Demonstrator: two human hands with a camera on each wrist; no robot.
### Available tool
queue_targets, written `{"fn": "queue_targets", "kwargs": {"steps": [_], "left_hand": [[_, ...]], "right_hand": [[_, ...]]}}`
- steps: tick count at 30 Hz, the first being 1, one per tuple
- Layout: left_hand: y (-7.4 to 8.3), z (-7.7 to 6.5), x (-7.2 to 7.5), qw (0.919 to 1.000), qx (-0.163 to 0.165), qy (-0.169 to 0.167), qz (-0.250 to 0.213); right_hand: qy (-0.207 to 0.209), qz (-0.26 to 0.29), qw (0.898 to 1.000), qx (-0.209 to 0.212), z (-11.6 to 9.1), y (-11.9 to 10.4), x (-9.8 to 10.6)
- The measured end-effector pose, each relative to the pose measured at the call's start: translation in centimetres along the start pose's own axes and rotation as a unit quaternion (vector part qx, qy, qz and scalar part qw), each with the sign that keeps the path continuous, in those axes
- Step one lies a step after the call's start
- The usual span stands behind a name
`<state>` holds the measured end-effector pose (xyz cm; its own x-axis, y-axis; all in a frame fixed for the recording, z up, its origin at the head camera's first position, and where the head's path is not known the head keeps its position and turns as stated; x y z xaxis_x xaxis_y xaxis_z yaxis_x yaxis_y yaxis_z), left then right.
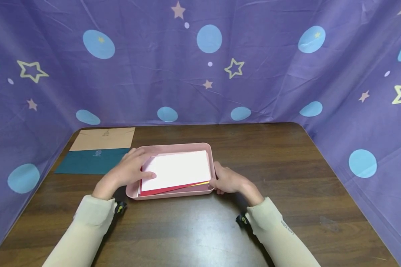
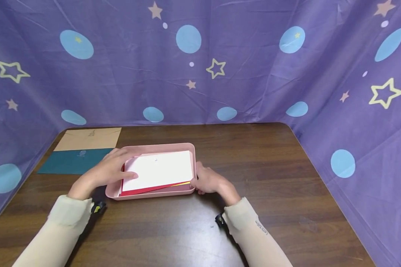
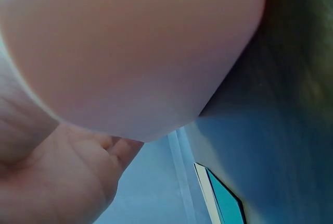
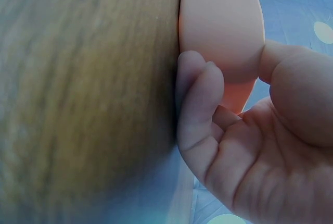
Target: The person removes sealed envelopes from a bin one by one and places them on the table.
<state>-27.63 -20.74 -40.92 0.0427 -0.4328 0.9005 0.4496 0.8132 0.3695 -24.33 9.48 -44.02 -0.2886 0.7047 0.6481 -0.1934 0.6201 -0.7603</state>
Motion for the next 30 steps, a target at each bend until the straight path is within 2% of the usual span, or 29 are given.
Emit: {"fn": "queue_targets", "kwargs": {"steps": [4, 12, 17, 20, 24, 30], "left_hand": [[-0.05, 0.25, 0.18, 0.9996, 0.015, 0.000, -0.025], [-0.36, 0.67, 0.66, 0.9956, 0.044, 0.027, -0.078], [-0.37, 0.62, 0.81, 0.9901, 0.059, 0.018, -0.126], [-0.42, 0.52, 0.95, 0.9856, 0.082, 0.006, -0.148], [-0.58, 0.44, 1.03, 0.9754, 0.123, -0.004, -0.183], [-0.68, 0.49, 0.93, 0.9614, 0.160, -0.006, -0.224]], "right_hand": [[-0.005, -0.003, 1.000, 0.000, 0.04, 0.06, 0.01], [-0.003, -0.001, 1.000, 0.001, -0.05, -0.06, 0.12], [0.000, 0.001, 1.000, 0.006, -0.03, -0.08, 0.10], [0.002, 0.002, 1.000, 0.006, -0.05, -0.16, 0.09], [0.002, -0.001, 1.000, 0.004, -0.01, -0.10, 0.04], [0.007, -0.003, 1.000, -0.004, 0.08, 0.12, 0.01]]}}
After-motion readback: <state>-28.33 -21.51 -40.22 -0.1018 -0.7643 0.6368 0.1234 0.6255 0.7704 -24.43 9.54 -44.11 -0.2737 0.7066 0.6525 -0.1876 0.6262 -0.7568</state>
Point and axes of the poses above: each hand's wrist, its own z-axis towards the middle knuckle, its own x-axis out of the back of the hand, y = z × x, the point moved 5 cm from there along z, towards the middle knuckle, and after that the axes turned 14 degrees about y, right-handed, at the moved point
